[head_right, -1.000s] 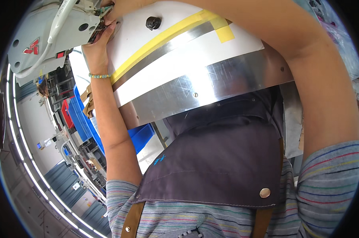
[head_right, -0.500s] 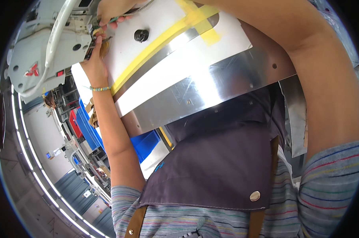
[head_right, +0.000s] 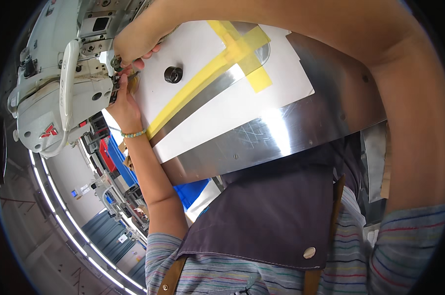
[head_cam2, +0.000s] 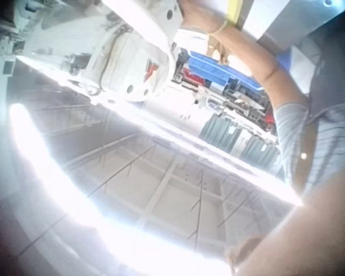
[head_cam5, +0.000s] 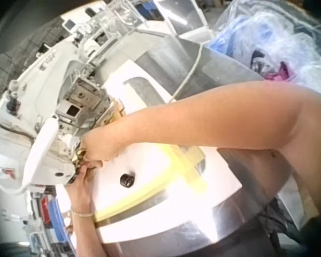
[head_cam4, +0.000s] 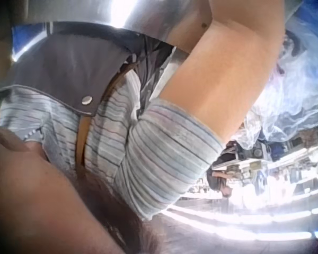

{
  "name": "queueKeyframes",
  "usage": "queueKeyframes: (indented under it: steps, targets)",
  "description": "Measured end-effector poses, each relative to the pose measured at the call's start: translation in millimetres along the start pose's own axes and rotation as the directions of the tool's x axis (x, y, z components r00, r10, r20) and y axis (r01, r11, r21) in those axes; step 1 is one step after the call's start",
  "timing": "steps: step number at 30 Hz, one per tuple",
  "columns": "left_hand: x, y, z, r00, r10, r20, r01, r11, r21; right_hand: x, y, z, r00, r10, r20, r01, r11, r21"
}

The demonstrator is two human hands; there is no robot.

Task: Sewing a leather strap using an industrial sewing machine and trimming thread with snips.

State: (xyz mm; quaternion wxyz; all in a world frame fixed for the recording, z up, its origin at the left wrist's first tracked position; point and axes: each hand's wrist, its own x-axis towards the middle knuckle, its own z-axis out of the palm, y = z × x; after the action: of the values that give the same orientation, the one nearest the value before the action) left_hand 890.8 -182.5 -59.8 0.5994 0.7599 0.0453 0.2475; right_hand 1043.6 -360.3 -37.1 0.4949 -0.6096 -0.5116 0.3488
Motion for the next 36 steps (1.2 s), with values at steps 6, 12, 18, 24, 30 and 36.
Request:
queueKeyframes:
  steps: [6, 12, 18, 24, 30, 36]
  targets:
    - [0, 0, -2, 1.0, 0.008, 0.011, -0.008, 1.0, 0.006, -3, -1, 3, 0.998, -0.051, -0.032, 0.05, 0.999, -0.021]
    - [-1, -1, 0, 0.999, 0.052, -0.009, -0.052, 0.999, 0.007, -14, -7, 13, 0.998, -0.002, -0.066, -0.002, 0.999, -0.051]
    - [2, -4, -8, 0.999, 0.033, 0.038, -0.034, 0.999, 0.042, -19, -6, 25, 0.992, 0.026, -0.122, -0.029, 0.999, -0.022]
    - [2, -5, -9, 0.999, 0.036, 0.009, -0.037, 0.999, 0.019, -17, -9, 27, 0.986, 0.066, -0.151, -0.073, 0.996, -0.041]
    - [2, 0, -5, 0.999, 0.011, 0.036, -0.01, 1.0, -0.02, -15, 0, 38, 0.944, -0.142, -0.299, 0.046, 0.951, -0.307]
    - [2, 3, 0, 0.998, 0.024, 0.065, -0.024, 1.0, -0.012, -16, 9, 31, 0.884, -0.406, -0.233, 0.182, 0.757, -0.628]
